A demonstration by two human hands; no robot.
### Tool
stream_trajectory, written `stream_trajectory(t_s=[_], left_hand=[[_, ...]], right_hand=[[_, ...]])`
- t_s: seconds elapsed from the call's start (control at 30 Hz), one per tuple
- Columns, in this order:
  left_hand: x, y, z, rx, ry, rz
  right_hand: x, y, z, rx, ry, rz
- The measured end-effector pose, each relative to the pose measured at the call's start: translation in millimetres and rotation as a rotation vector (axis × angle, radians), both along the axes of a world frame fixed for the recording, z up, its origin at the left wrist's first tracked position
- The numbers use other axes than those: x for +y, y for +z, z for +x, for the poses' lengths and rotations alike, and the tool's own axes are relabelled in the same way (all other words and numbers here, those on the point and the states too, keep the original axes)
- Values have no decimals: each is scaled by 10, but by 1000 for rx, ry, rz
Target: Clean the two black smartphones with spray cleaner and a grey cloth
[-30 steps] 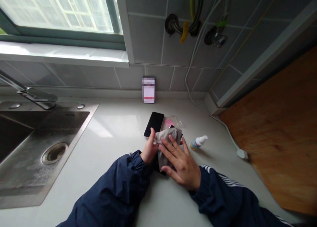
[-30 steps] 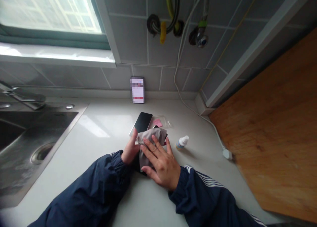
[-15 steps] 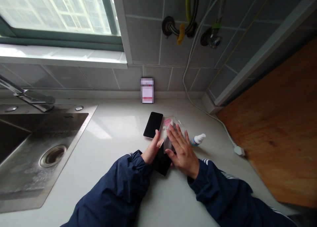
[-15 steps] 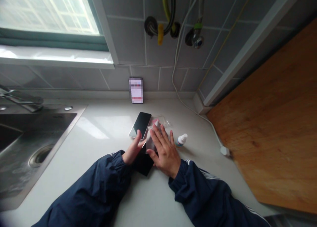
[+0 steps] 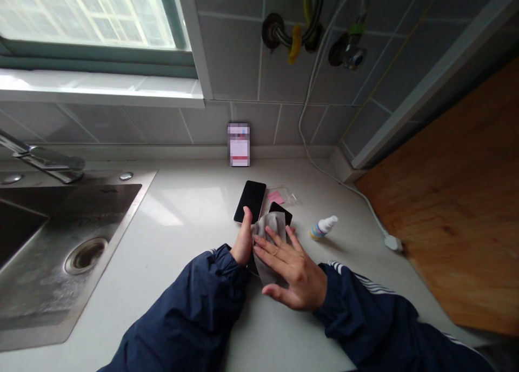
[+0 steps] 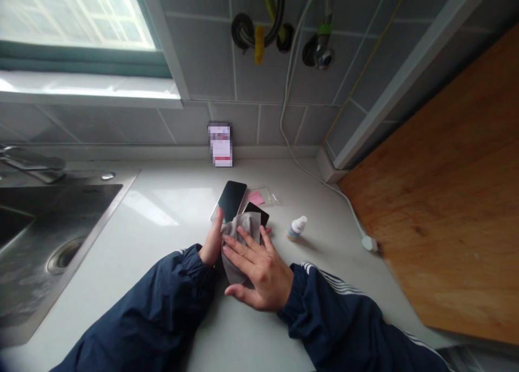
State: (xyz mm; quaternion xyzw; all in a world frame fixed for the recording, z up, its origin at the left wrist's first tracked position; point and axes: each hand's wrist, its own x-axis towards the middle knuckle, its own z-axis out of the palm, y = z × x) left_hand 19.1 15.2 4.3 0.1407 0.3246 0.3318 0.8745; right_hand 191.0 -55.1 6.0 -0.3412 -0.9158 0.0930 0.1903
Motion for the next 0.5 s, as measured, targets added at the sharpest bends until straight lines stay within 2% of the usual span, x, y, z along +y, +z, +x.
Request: stream_trajectory(t_s=[0.27, 0.37, 0.5], left_hand=[[-43, 37, -13, -124, -66, 51], [-44, 20, -29, -139, -38, 38], [-47, -26, -39, -212, -63, 85]], right_hand=[[-31, 7, 6, 28, 109, 30], [-62, 21, -13, 37, 153, 31], [-91, 25, -31, 59, 214, 24]])
